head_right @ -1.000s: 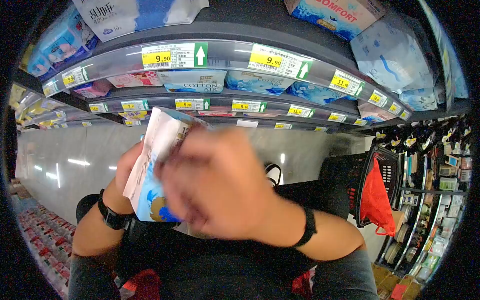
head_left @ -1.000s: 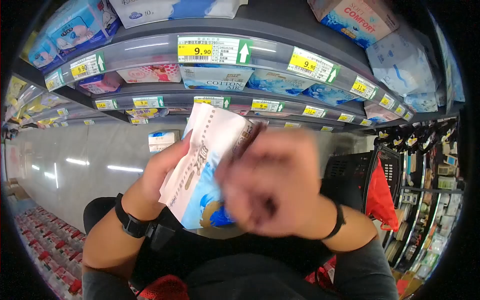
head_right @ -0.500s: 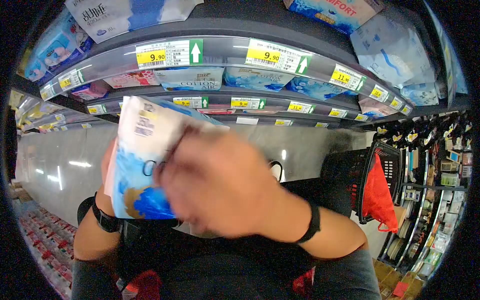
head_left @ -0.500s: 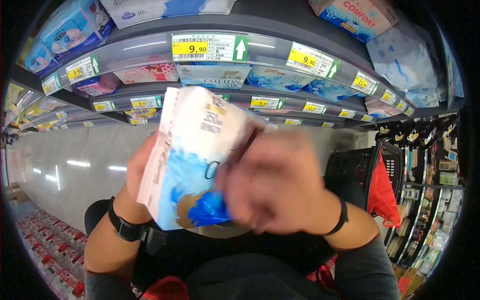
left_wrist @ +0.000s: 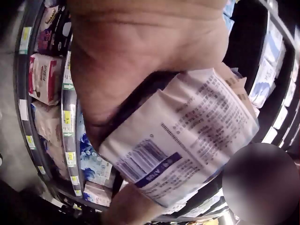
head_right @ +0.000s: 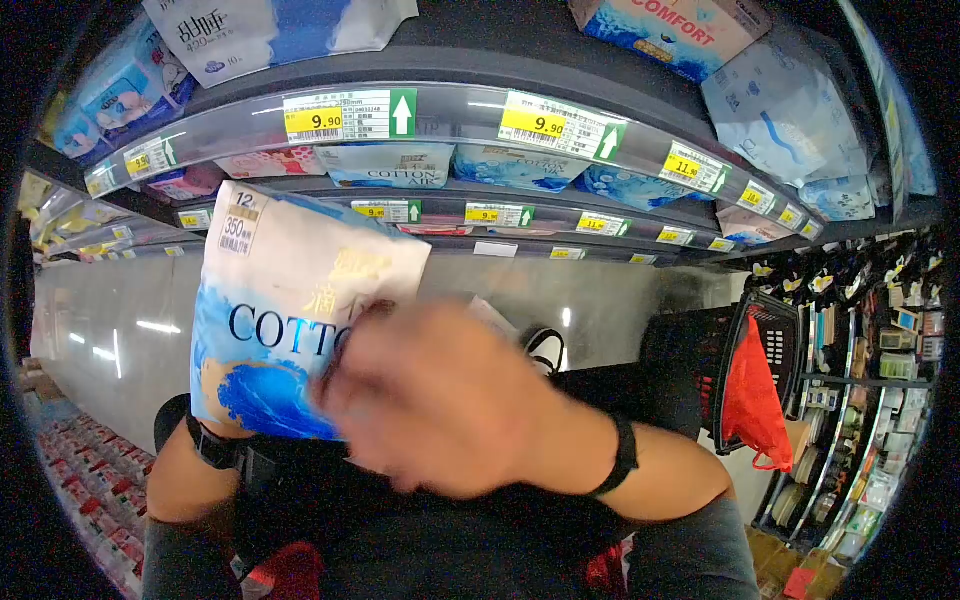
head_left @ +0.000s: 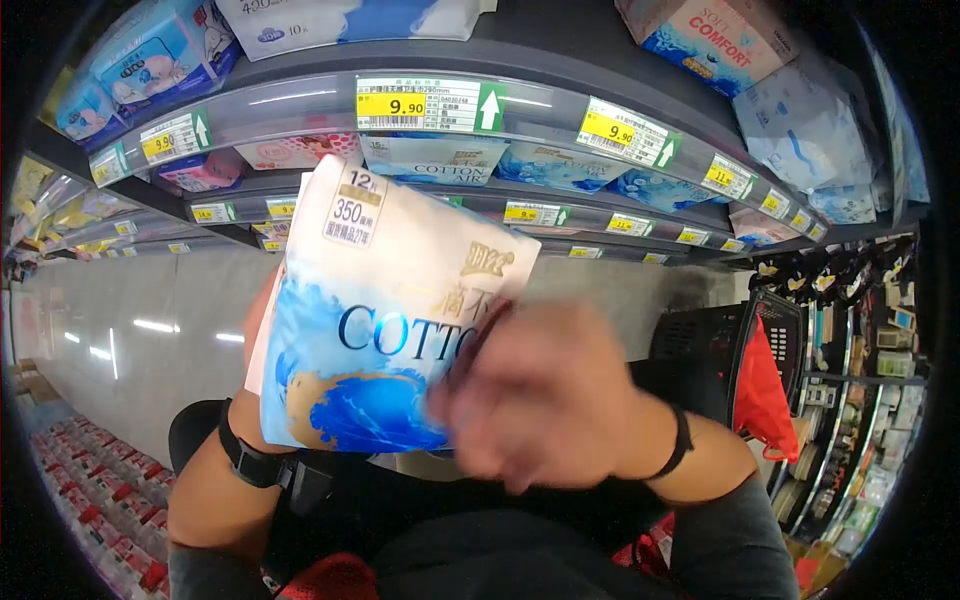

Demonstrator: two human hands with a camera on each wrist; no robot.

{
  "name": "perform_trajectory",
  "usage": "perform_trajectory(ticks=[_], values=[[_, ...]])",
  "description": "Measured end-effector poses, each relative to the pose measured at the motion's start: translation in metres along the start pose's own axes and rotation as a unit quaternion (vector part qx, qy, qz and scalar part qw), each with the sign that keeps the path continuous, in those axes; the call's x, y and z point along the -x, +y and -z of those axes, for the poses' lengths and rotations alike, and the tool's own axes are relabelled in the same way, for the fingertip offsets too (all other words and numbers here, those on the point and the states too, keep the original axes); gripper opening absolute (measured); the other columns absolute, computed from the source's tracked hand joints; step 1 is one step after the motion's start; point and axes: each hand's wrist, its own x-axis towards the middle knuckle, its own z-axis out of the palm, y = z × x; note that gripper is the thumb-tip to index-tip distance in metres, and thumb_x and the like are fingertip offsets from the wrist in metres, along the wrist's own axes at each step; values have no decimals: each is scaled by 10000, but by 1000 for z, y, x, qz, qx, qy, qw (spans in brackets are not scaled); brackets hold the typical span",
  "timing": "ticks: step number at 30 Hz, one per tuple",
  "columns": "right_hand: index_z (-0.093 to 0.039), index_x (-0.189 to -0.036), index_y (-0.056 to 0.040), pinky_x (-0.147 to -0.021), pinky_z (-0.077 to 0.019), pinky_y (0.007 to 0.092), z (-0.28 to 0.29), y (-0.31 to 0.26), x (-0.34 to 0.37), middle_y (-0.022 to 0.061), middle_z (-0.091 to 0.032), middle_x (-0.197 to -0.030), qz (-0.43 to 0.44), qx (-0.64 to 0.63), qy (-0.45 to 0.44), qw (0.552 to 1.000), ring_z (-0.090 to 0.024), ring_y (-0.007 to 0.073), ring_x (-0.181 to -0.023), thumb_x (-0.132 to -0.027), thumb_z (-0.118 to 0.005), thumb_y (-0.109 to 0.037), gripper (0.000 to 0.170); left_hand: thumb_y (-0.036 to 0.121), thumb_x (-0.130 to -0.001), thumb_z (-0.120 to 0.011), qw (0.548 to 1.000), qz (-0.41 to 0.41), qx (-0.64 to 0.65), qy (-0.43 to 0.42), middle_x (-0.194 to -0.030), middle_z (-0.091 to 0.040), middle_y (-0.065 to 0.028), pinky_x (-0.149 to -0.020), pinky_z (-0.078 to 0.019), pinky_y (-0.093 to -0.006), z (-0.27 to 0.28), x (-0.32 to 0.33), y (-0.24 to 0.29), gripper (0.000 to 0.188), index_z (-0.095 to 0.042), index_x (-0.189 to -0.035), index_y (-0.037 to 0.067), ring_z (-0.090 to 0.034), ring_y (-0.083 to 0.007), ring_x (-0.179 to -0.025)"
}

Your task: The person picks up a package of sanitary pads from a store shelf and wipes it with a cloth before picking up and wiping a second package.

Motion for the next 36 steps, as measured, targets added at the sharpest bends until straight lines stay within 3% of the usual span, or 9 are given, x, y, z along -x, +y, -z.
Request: perform_trajectory(ticks=[1,3,4,8,11,14,20,26,36], values=[[-693,-816,-150,-643,-558,331,-2,-5,1,36,-641,-886,37,15,-10,999,-681,219,-766,-747,-820,-66,167,513,-1123,-365,979,-35,-202,9,-1596,-498,-264,-1190,-456,-554,-1,6,3,727,-345,-1637,-1,-551,-411,-1425],[-701,-892,-115,-664,-554,338,10,6,-2,55,-649,-909,37,54,-3,998,-677,240,-791,-771,-811,-44,179,485,-1123,-375,977,-51,-205,-28,-1635,-453,-242,-1217,-424,-546,5,11,-2,708,-331,-1648,13,-514,-393,-1458],[-707,-963,-81,-697,-545,345,18,16,-5,82,-656,-953,20,69,-2,997,-666,266,-833,-790,-801,-17,207,462,-1121,-389,997,-32,-5,-70,-1667,-416,-219,-1241,-394,-541,14,9,-12,694,-323,-1656,25,-480,-378,-1488],[-647,-1109,-19,-722,-503,293,27,43,0,66,-665,-948,-173,-28,189,966,-630,160,-868,-921,-734,24,212,448,-1130,-379,945,-6,298,-137,-1715,-354,-191,-1270,-348,-558,23,12,-20,697,-263,-1683,39,-425,-369,-1530],[-599,-1200,-2,-600,-454,249,37,30,-6,58,-696,-919,-301,-240,191,903,-564,54,-691,-1026,-673,-75,202,550,-1116,-325,906,-20,387,-171,-1710,-349,-213,-1248,-362,-593,25,0,-32,759,-250,-1691,60,-421,-408,-1524],[-593,-1261,14,-566,-430,241,41,25,-7,79,-714,-936,-349,-345,169,855,-547,65,-630,-1060,-630,-183,284,645,-1076,-345,886,32,459,-54,-1675,-392,-247,-1193,-419,-633,21,-10,-27,837,-281,-1687,77,-476,-467,-1472],[-584,-1324,57,-685,-449,239,41,28,-12,142,-714,-1085,-366,-468,172,786,-595,112,-786,-1011,-624,-342,509,609,-1080,-396,938,-11,346,-4,-1617,-482,-242,-1169,-469,-598,15,-23,-32,792,-342,-1662,73,-547,-444,-1422],[-525,-1434,95,-928,-477,295,45,37,-9,173,-679,-1254,-305,-522,120,787,-642,188,-1009,-944,-670,-342,672,624,-1083,-367,944,5,329,8,-1630,-468,-237,-1173,-462,-609,15,-28,-34,796,-328,-1671,89,-532,-448,-1438],[-459,-1510,77,-1100,-477,377,43,35,-10,206,-617,-1404,-292,-548,148,770,-632,256,-1241,-979,-666,-396,740,686,-1063,-357,813,102,567,-84,-1659,-420,-247,-1188,-427,-634,24,-10,-30,866,-292,-1688,89,-498,-465,-1458]])
